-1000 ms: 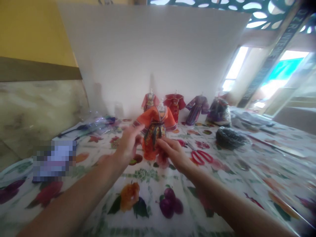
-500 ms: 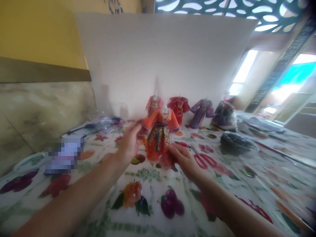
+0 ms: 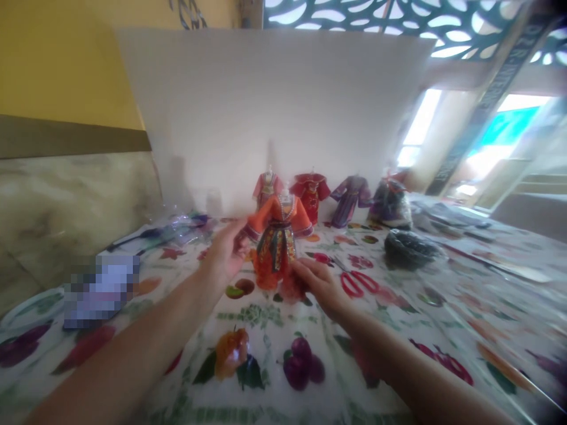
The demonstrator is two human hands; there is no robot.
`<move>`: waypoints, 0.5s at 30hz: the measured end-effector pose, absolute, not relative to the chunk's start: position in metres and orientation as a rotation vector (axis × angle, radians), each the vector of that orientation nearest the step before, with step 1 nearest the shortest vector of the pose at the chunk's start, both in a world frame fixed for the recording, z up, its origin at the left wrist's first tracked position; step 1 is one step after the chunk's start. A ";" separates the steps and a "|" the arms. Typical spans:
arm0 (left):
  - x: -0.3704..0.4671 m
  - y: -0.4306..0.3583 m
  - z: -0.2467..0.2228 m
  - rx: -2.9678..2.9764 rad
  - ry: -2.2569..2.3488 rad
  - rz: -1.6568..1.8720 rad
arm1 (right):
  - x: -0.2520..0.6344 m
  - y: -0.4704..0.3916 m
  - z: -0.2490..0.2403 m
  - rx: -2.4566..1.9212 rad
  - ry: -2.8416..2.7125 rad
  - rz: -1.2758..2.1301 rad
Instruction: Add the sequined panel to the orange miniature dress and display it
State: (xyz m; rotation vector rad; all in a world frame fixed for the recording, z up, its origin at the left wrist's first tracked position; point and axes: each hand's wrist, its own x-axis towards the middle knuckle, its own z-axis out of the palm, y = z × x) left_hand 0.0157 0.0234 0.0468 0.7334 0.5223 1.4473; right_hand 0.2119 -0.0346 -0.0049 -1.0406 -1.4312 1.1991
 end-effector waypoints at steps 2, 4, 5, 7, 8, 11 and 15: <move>0.015 0.026 0.050 0.755 0.504 1.432 | 0.213 -0.035 -0.004 -1.035 -1.436 1.187; 0.014 0.028 0.053 0.768 0.500 1.412 | 0.214 -0.034 -0.005 -1.026 -1.445 1.186; 0.014 0.030 0.054 0.763 0.504 1.406 | 0.215 -0.034 -0.006 -1.022 -1.450 1.185; 0.012 0.033 0.056 0.730 0.524 1.395 | 0.218 -0.032 -0.009 -1.020 -1.459 1.177; 0.012 0.034 0.057 0.709 0.532 1.392 | 0.219 -0.031 -0.010 -1.019 -1.459 1.169; 0.009 0.035 0.060 0.664 0.562 1.370 | 0.223 -0.029 -0.012 -1.017 -1.433 1.137; 0.002 0.029 0.059 0.610 0.697 1.308 | 0.233 -0.021 -0.009 -1.024 -1.330 1.073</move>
